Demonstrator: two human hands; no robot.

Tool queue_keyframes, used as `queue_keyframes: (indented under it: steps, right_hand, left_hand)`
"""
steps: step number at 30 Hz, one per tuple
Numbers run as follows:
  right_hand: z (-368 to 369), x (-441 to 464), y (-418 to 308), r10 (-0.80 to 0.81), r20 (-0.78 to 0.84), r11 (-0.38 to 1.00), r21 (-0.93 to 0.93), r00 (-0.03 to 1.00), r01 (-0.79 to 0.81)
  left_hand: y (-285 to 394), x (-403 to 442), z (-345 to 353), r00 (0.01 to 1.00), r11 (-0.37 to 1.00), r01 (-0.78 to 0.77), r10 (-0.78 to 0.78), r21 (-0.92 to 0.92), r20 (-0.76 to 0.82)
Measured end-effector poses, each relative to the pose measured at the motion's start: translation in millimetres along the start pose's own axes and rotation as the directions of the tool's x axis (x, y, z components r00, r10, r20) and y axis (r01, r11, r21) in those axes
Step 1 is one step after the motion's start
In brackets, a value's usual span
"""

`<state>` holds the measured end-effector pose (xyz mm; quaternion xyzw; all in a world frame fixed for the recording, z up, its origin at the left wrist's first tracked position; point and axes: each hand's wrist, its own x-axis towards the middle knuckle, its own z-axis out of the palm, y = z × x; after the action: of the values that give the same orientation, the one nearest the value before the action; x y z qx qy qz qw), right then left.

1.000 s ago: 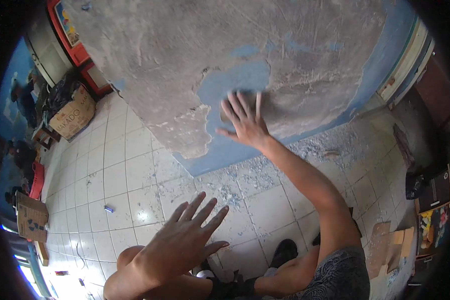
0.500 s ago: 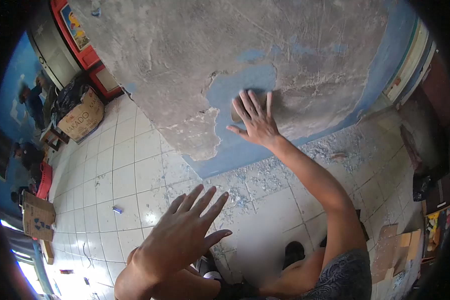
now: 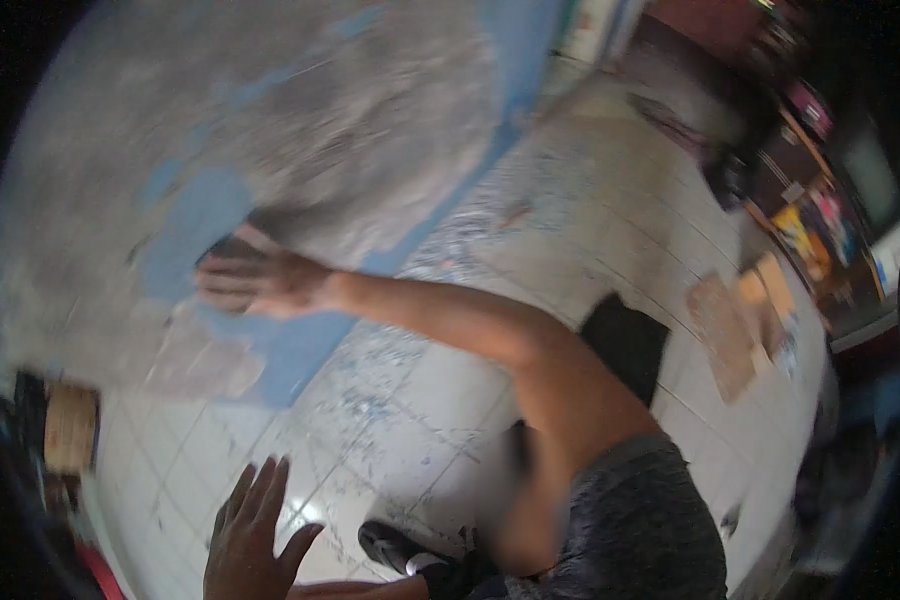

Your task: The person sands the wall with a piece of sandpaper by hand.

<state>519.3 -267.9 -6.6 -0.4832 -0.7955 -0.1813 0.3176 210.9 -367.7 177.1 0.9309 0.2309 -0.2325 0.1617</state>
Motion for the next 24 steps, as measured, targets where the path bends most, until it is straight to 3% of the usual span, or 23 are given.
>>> queue_keyframes:
  steps: [1,2,3,4,5,6,7,8,11,12,14,15,16,17,18,19,20,21,22,23,24]
  right_hand:
    - [-12,-2,-10,-0.046,-0.084,0.999,-0.017,0.995,0.045]
    - [-29,-2,-25,-0.029,-0.052,0.999,0.020,0.998,0.030]
    - [-43,0,-41,0.008,0.042,0.969,0.245,0.999,-0.018]
    - [-16,-4,-52,0.019,-0.017,0.906,0.423,1.000,-0.010]
    - [7,-9,-55,0.037,-0.080,0.808,0.589,0.996,0.018]
    - [-46,-7,-83,-0.004,-0.032,0.914,0.406,0.999,0.017]
    - [-53,-12,-95,-0.008,-0.112,0.854,0.516,0.994,0.065]
    - [-75,-17,-109,0.099,0.003,0.836,0.542,0.995,-0.085]
    - [-111,-34,-122,0.216,-0.098,0.772,0.627,0.972,-0.108]
    - [-120,-42,-120,0.250,-0.140,0.770,0.629,0.958,-0.108]
    - [-141,-64,-111,0.306,-0.169,0.776,0.614,0.937,-0.143]
    - [-162,-79,-105,0.310,-0.099,0.737,0.653,0.945,-0.173]
    - [-180,-99,-101,0.402,0.039,0.687,0.648,0.915,-0.330]
    - [-198,-118,-103,0.546,0.169,0.565,0.648,0.820,-0.510]
    - [-192,-152,-93,0.611,0.317,0.373,0.693,0.726,-0.617]
    - [-195,-174,-95,0.631,0.427,0.274,0.658,0.647,-0.702]
    - [-197,-186,-102,0.631,0.502,0.232,0.605,0.591,-0.762]
    - [-198,-197,-110,0.624,0.561,0.204,0.555,0.544,-0.806]
    - [-198,-205,-117,0.614,0.604,0.192,0.509,0.508,-0.839]
    - [-196,-210,-122,0.601,0.633,0.200,0.473,0.489,-0.858]
    - [-191,-212,-124,0.578,0.661,0.211,0.445,0.478,-0.870]
  left_hand:
    - [-4,3,0,0.998,0.997,-0.070,0.070,-0.011,0.006]
    - [-6,8,-1,0.991,0.991,-0.133,0.133,-0.023,0.010]
    - [6,10,-1,0.980,0.993,-0.114,0.108,-0.025,-0.169]
    - [2,20,7,0.913,0.978,-0.192,0.145,-0.086,-0.382]
    - [-5,36,19,0.863,0.972,-0.191,0.101,-0.134,-0.495]
    - [-11,49,25,0.803,0.964,-0.187,0.040,-0.187,-0.595]
    - [-11,56,21,0.857,0.946,-0.086,-0.090,-0.313,-0.507]
    - [-5,61,21,0.868,0.870,-0.165,-0.096,-0.465,-0.488]
    - [19,92,28,0.902,0.476,-0.311,-0.127,-0.823,-0.414]
    - [34,100,31,0.837,0.452,-0.438,-0.112,-0.777,-0.536]
    - [54,111,26,0.880,0.465,-0.375,-0.095,-0.802,-0.466]
    - [56,114,26,0.902,0.437,-0.365,-0.053,-0.822,-0.429]
    - [68,121,29,0.863,0.374,-0.457,-0.035,-0.807,-0.505]
    - [68,120,23,0.905,0.462,-0.358,-0.041,-0.811,-0.423]
    - [58,125,27,0.881,0.634,-0.384,0.035,-0.671,-0.472]
    - [63,123,16,0.805,0.723,-0.502,0.190,-0.475,-0.561]
    - [70,116,7,0.858,0.750,-0.387,0.080,-0.536,-0.508]
    - [72,104,-8,0.861,0.840,-0.354,0.122,-0.412,-0.493]
    - [52,107,2,0.719,0.858,-0.485,0.281,-0.169,-0.636]
    - [48,96,-1,0.743,0.905,-0.410,0.258,-0.115,-0.618]
    - [44,86,-3,0.620,0.905,-0.422,0.334,0.057,-0.710]
